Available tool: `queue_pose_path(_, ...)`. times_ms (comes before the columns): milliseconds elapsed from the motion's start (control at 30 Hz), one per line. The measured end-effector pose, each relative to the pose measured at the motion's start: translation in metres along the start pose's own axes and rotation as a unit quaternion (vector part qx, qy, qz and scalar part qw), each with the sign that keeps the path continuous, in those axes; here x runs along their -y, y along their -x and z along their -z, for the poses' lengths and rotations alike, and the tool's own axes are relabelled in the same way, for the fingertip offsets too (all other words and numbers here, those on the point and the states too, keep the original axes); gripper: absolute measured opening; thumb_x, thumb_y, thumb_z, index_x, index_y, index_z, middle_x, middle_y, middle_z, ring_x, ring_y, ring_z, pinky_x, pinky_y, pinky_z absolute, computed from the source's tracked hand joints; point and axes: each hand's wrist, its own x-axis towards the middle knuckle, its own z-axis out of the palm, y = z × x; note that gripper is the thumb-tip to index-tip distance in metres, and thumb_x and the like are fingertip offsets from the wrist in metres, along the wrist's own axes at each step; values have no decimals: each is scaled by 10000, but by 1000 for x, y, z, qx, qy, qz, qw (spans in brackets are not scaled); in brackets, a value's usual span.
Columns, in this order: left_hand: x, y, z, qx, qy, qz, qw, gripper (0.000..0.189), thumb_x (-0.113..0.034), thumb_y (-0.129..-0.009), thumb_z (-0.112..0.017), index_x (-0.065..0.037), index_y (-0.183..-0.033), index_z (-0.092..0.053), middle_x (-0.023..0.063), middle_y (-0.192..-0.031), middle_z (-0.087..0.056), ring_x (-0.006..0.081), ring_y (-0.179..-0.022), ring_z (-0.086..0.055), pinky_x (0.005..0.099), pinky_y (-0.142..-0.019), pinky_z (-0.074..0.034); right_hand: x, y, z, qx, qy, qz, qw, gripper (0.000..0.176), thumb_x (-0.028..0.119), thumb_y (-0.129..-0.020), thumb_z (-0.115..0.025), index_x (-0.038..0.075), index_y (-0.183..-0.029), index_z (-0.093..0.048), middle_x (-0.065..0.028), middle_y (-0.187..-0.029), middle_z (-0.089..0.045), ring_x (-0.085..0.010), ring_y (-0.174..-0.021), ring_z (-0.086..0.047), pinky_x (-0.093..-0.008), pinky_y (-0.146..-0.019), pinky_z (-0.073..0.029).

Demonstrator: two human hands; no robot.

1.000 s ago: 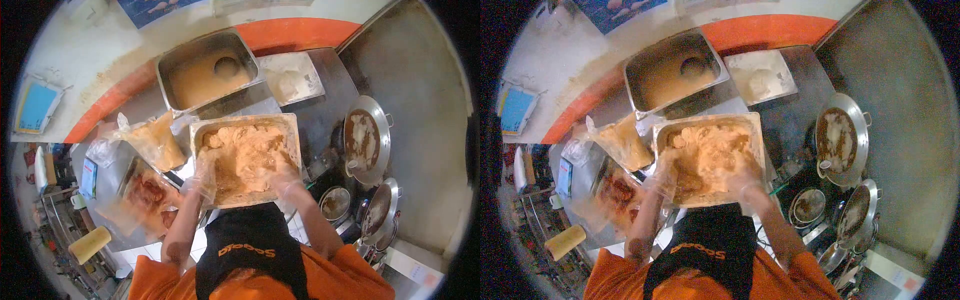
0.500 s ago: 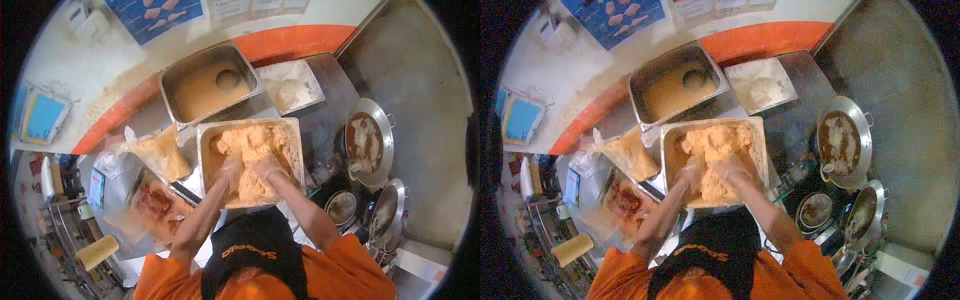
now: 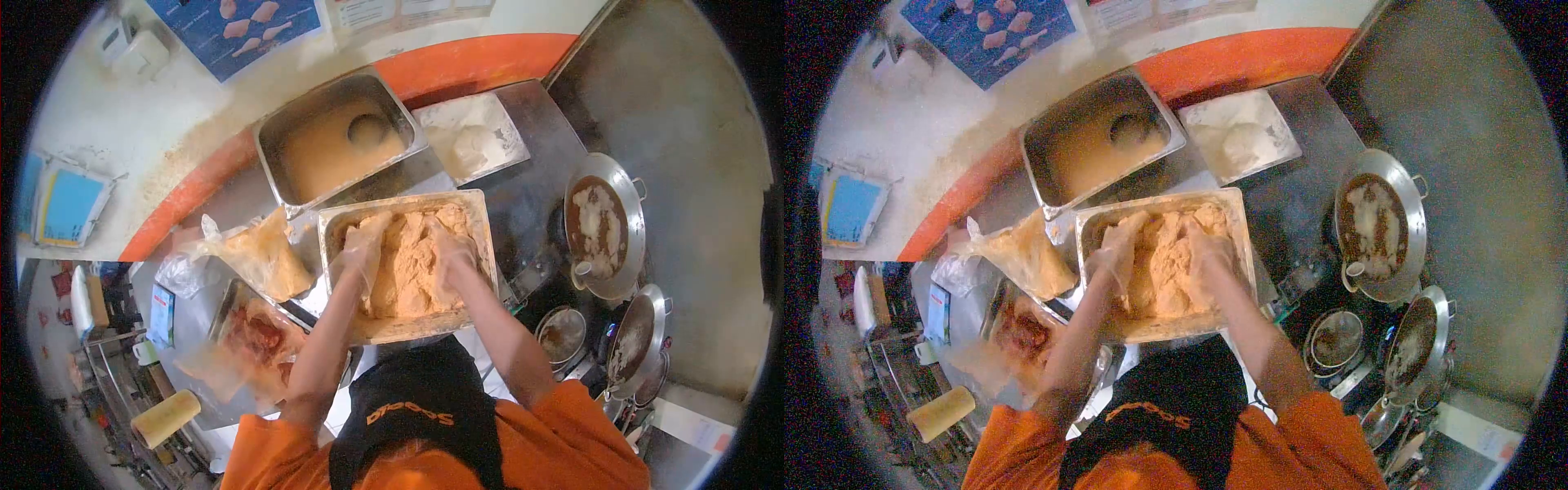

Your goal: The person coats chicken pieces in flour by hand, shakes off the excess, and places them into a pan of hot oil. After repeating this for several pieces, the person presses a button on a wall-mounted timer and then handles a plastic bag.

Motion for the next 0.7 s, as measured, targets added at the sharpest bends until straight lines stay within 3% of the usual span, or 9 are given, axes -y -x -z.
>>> queue_pose_path(67, -55, -6, 44, 43, 416, 373, 828, 373, -349, -1010, -601, -83, -1258, -689, 78, -1129, -715, 202, -940, -650, 341, -789, -507, -41, -81, -37, 53, 91, 83, 991, 781, 497, -916, -729, -33, -1454, -531, -217, -1405, -618, -321, -1271, -592, -422, -1006, -485)
queue_pose_path(200, -11, -26, -15, 81, 59, 149, 984, 344, -346, -981, -634, -65, -1160, -721, 60, -997, -726, 189, -845, -651, 347, -735, -509, 37, 5, 0, 113, 13, -4, 994, 685, 445, -934, -707, -35, -1404, -574, -220, -1398, -626, -328, -1236, -625, -441, -977, -504)
queue_pose_path(300, -35, 2, 46, 113, 430, 247, 861, 252, -233, -949, -628, -12, -983, -743, 36, -951, -703, 177, -913, -647, 307, -860, -506, -3, 7, 1, 9, 301, 258, 918, 492, 378, -925, -663, -29, -1200, -682, -268, -1156, -708, -376, -1117, -675, -448, -956, -522)
queue_pose_path(367, -15, 28, 40, 84, 511, 218, 827, 243, -210, -930, -638, -9, -1028, -730, 46, -993, -702, 174, -938, -645, 295, -877, -505, 7, 40, 16, 164, 449, 168, 862, 448, 391, -935, -655, -18, -1109, -709, -250, -1069, -722, -371, -1067, -684, -446, -941, -528)
queue_pose_path(433, -38, 49, 71, 19, 630, 225, 743, 429, -212, -891, -678, -23, -1274, -637, 88, -1129, -689, 198, -1016, -655, 307, -910, -528, 3, 74, 24, 220, 714, 369, 553, 436, 401, -933, -665, 7, -1116, -707, -220, -1077, -719, -359, -1031, -683, -433, -916, -534)
queue_pose_path(467, -46, 62, 82, 19, 631, 226, 742, 429, -212, -891, -678, -23, -1274, -637, 88, -1129, -689, 198, -1016, -655, 307, -910, -528, 7, 88, 26, 221, 714, 369, 552, 436, 401, -933, -665, 7, -1116, -707, -220, -1077, -719, -359, -1031, -683, -433, -916, -534)
queue_pose_path(533, -54, 92, 90, -6, 743, 229, 629, 593, -192, -888, -665, -39, -1437, -505, 125, -1253, -663, 251, -1107, -660, 381, -999, -532, 11, 109, 27, 203, 515, 343, 759, 383, 330, -964, -595, -17, -1022, -746, -224, -1015, -743, -406, -1025, -707, -461, -933, -535)
queue_pose_path(633, -66, 139, 83, -54, 769, 322, 549, 644, -342, -898, -723, 13, -1394, -517, 161, -1140, -677, 344, -966, -686, 471, -885, -586, -134, -64, -19, -19, 464, 324, 824, 554, 437, -953, -622, -49, -1215, -660, -266, -1141, -709, -434, -1081, -679, -463, -957, -533)
queue_pose_path(700, -88, 129, 99, -41, 779, 352, 518, 649, -424, -919, -701, 2, -1379, -532, 156, -1146, -681, 358, -981, -683, 509, -891, -577, 8, 2, 29, 83, 455, 352, 814, 675, 512, -948, -623, -10, -1373, -565, -282, -1276, -658, -473, -1166, -635, -473, -988, -525)
